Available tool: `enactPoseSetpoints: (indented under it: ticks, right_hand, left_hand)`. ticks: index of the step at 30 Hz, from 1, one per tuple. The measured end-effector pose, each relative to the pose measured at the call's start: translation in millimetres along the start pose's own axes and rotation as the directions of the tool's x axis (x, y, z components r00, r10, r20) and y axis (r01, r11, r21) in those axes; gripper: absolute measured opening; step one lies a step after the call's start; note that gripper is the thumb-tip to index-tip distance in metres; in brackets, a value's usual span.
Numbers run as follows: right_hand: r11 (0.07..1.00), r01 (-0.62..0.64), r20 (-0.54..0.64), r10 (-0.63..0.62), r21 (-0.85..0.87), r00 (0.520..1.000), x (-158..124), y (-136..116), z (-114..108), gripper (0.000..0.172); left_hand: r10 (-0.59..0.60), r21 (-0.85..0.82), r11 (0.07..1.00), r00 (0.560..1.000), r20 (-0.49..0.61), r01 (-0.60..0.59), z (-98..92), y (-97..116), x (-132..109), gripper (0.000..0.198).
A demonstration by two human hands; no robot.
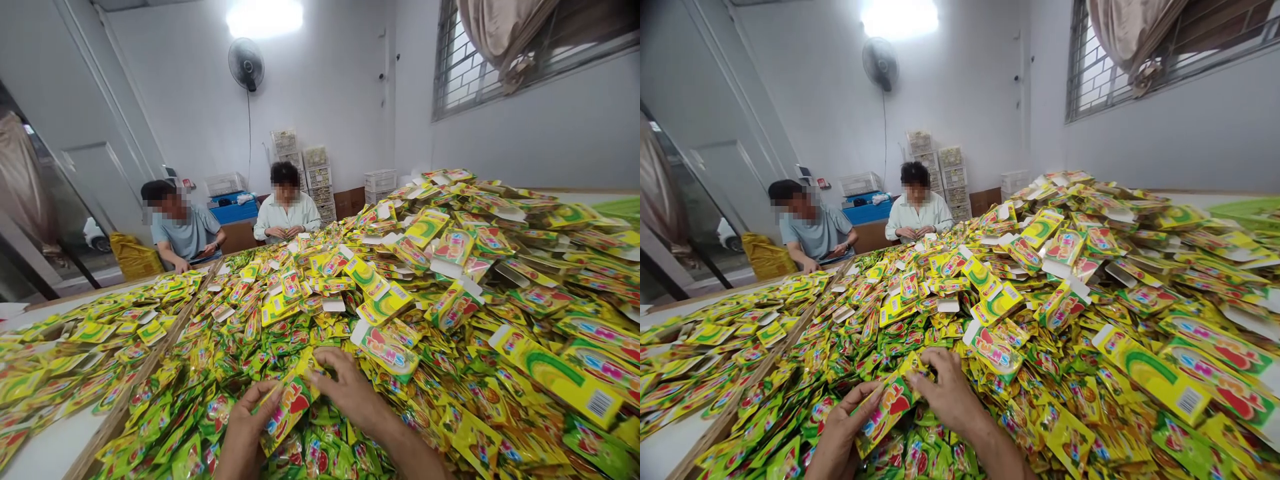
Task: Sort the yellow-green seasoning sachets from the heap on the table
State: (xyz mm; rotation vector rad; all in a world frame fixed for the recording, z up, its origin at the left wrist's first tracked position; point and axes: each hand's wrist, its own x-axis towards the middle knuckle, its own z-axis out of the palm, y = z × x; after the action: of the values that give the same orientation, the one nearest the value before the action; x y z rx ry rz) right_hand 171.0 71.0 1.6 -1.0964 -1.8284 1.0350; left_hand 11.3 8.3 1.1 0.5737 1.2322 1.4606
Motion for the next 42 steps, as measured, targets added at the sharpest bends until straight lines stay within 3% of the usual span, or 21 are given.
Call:
enactPoseSetpoints:
  ticks: [2,6,11,17,23,27,29,32,34,37,39,42]
  right_hand:
    - [1.000,0.029,-0.048,-0.029,0.005,0.998,0.8,-2.4,4.5,0.020]
    - [0.999,0.033,0.015,-0.033,0.028,0.999,-0.9,-7.1,14.8,0.026]
    - [0.999,0.036,-0.128,-0.034,0.011,0.991,-5.8,-12.4,20.8,0.015]
    - [0.999,0.013,0.051,-0.014,0.030,0.999,-14.0,-14.0,30.0,0.017]
    - [0.998,-0.004,-0.066,0.008,0.058,0.998,-10.1,-14.2,27.5,0.020]
    - [0.991,-0.001,0.108,-0.013,0.133,0.994,-13.6,-14.0,28.9,0.015]
    - [0.986,-0.016,0.179,-0.014,0.168,0.984,-14.5,-12.0,28.1,0.007]
    - [0.989,-0.030,0.229,-0.005,0.147,0.973,-11.3,-8.6,24.0,0.011]
    - [0.994,-0.048,0.191,0.029,0.098,0.981,-6.7,-7.4,20.3,0.014]
    - [0.994,-0.099,0.025,0.098,0.048,0.995,-1.7,-7.6,16.6,0.006]
    - [0.995,-0.084,-0.006,0.084,0.063,0.996,-2.4,-8.2,16.9,0.007]
    - [0.986,-0.024,0.130,0.002,0.166,0.992,-8.1,-8.1,21.0,0.019]
  left_hand:
    - [-0.020,-0.044,0.999,1.000,0.011,0.020,2.3,2.3,-2.9,0.025]
    - [-0.005,-0.065,0.998,1.000,-0.021,0.003,3.3,3.0,-3.9,0.023]
    - [0.029,-0.118,0.992,0.998,-0.051,-0.035,2.1,2.1,-1.5,0.023]
    - [0.068,-0.060,0.996,0.996,-0.054,-0.071,4.4,0.5,-3.3,0.021]
    - [0.111,-0.034,0.993,0.989,-0.095,-0.115,6.8,0.6,-2.2,0.025]
    - [0.165,0.032,0.986,0.982,-0.089,-0.163,6.7,-0.1,-3.9,0.024]
    - [0.128,0.029,0.992,0.990,-0.066,-0.126,5.2,-1.4,-3.3,0.025]
    - [0.045,0.026,0.999,0.999,-0.029,-0.044,3.4,-4.4,-0.5,0.031]
    - [0.011,0.036,0.999,1.000,-0.011,-0.011,3.8,-5.5,0.6,0.036]
    - [-0.017,0.034,0.999,1.000,-0.003,0.017,5.4,-4.2,-0.2,0.035]
    - [-0.018,0.014,1.000,1.000,0.007,0.017,4.9,-1.6,-1.5,0.033]
    - [-0.004,-0.003,1.000,1.000,0.010,0.004,0.2,2.6,-2.6,0.032]
